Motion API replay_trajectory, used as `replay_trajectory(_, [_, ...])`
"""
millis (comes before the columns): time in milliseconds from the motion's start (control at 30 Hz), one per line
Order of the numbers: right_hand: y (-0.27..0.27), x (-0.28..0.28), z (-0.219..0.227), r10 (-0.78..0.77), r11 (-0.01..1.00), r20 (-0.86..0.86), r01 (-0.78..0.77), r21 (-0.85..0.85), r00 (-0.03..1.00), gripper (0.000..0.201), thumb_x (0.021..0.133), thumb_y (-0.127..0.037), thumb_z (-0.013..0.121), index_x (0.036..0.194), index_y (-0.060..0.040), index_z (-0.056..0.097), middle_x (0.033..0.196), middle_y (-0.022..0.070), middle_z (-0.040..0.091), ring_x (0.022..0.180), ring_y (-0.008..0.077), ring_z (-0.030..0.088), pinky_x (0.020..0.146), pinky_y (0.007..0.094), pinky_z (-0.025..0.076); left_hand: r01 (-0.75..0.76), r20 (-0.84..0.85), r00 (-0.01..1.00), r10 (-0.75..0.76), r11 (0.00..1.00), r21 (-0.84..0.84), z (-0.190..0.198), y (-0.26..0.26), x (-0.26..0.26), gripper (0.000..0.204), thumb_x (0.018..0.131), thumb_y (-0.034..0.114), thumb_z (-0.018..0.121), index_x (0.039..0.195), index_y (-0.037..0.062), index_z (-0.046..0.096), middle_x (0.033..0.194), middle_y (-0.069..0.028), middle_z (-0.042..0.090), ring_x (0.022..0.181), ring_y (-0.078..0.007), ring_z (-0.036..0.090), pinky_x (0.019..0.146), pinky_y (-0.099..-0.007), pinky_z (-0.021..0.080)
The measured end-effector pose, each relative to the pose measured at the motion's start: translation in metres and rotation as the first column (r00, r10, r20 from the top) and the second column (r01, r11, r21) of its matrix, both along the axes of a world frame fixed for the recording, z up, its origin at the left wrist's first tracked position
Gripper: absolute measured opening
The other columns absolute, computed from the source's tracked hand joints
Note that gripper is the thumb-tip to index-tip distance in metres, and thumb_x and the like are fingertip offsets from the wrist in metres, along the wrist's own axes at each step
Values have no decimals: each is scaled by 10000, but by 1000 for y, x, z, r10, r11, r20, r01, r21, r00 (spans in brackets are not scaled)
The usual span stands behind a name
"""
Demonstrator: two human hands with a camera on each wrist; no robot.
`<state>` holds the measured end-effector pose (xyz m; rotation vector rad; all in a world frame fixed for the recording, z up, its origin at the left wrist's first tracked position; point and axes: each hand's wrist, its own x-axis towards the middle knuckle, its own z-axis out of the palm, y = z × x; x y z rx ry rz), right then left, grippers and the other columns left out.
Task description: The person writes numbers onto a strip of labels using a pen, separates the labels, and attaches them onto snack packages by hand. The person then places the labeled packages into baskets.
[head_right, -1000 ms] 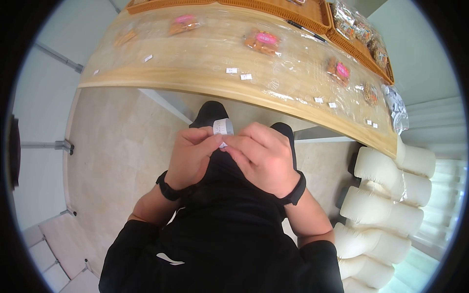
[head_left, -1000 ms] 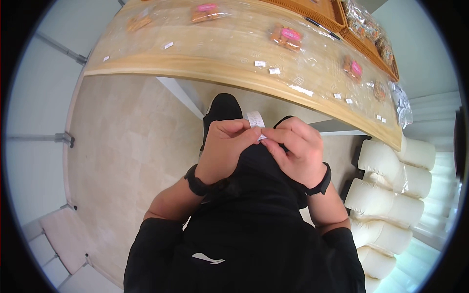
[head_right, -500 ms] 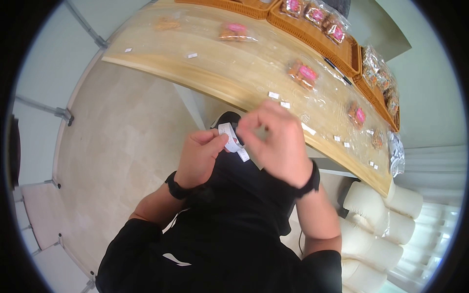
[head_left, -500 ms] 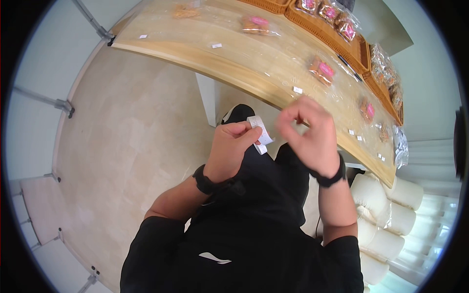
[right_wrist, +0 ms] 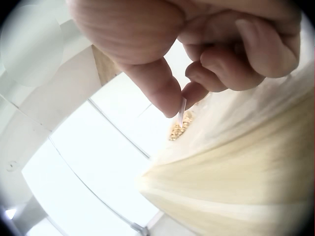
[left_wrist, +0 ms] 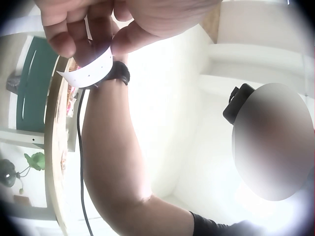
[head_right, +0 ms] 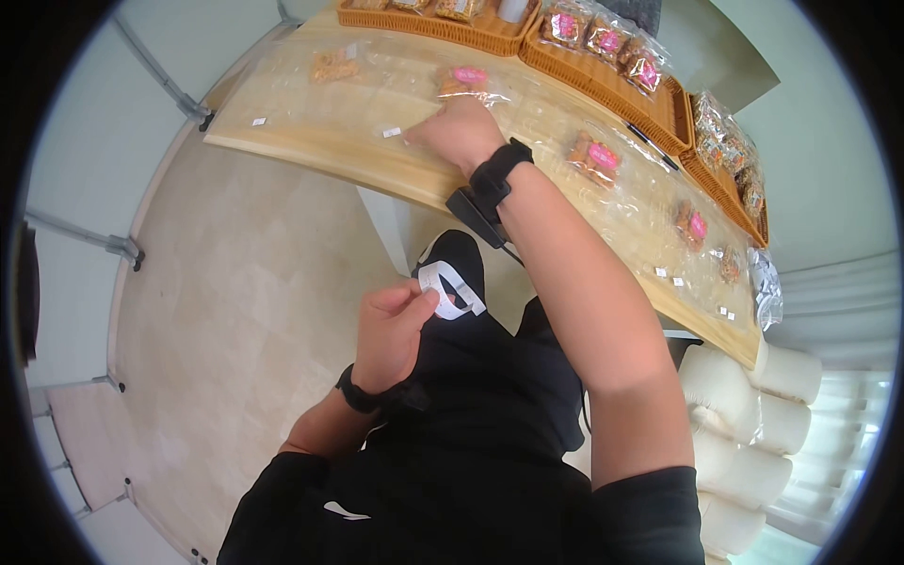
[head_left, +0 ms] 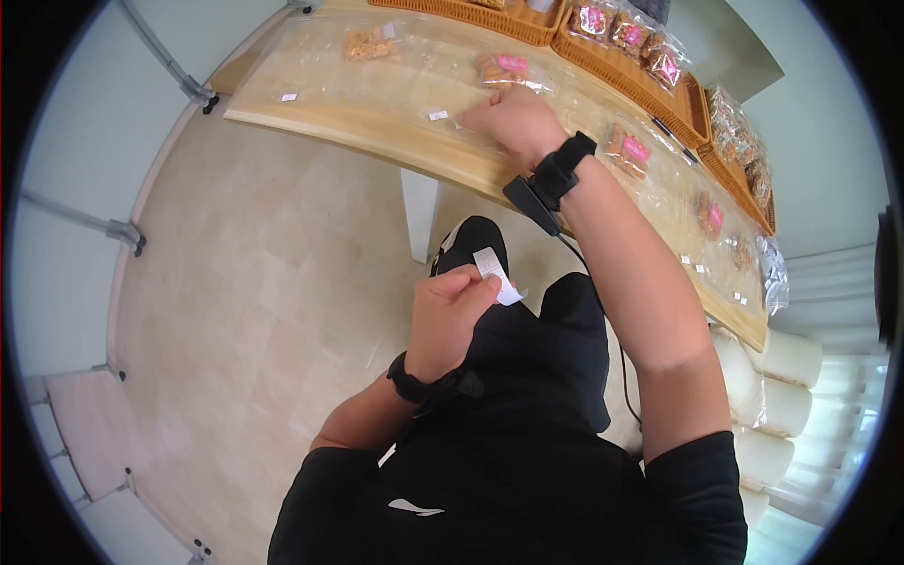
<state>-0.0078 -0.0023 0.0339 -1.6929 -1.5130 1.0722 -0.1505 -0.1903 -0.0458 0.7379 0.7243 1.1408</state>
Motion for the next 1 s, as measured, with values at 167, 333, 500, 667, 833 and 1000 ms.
replay_trajectory(167, [14,4,-25,-20,1000,120,18,21,993,378,679,-246,822,811,94,724,767,204,702,713,279,678,701,369,528,3,52,999,-1,999,-46,-9,-1,-10,107,946,-29,603,932,-79,697,921,-88,706,864,-118,627,803,-265,476])
replay_trajectory(333, [9,-2,-19,-17,1000,257,11,23,966,339,703,-268,795,827,45,750,822,197,724,804,300,707,776,366,542,34,72,997,-35,999,6,-22,0,-14,109,950,-26,608,975,-74,703,957,-106,722,888,-125,642,830,-273,485])
replay_trajectory(500, [7,-4,-22,0,998,383,-21,52,924,291,720,-283,769,826,-11,765,839,177,733,859,309,710,827,382,545,13,84,996,-14,1000,13,-17,1,-14,120,950,-25,612,1009,-77,702,975,-114,724,890,-134,645,835,-279,492])
replay_trajectory(667, [12,7,-31,-14,993,413,-35,111,910,274,753,-230,717,939,-33,760,901,189,735,883,315,711,828,393,545,-11,84,996,8,1000,29,0,0,-14,136,951,-22,614,1038,-80,701,979,-114,724,877,-139,642,819,-277,500])
replay_trajectory(833, [-21,14,-27,-63,970,213,9,243,975,202,785,-185,692,897,-17,707,812,144,714,727,277,684,711,369,528,-53,5,999,53,997,53,8,-3,-15,84,936,11,658,965,-49,708,913,-68,718,811,-69,638,737,-216,514])
replay_trajectory(1000, [-116,7,9,236,953,-96,-211,218,967,75,866,-78,715,910,-31,677,687,-28,586,635,38,537,569,214,435,-82,-78,993,88,994,76,12,-2,-17,95,938,14,656,1009,-34,696,904,-58,720,799,-71,649,724,-225,518])
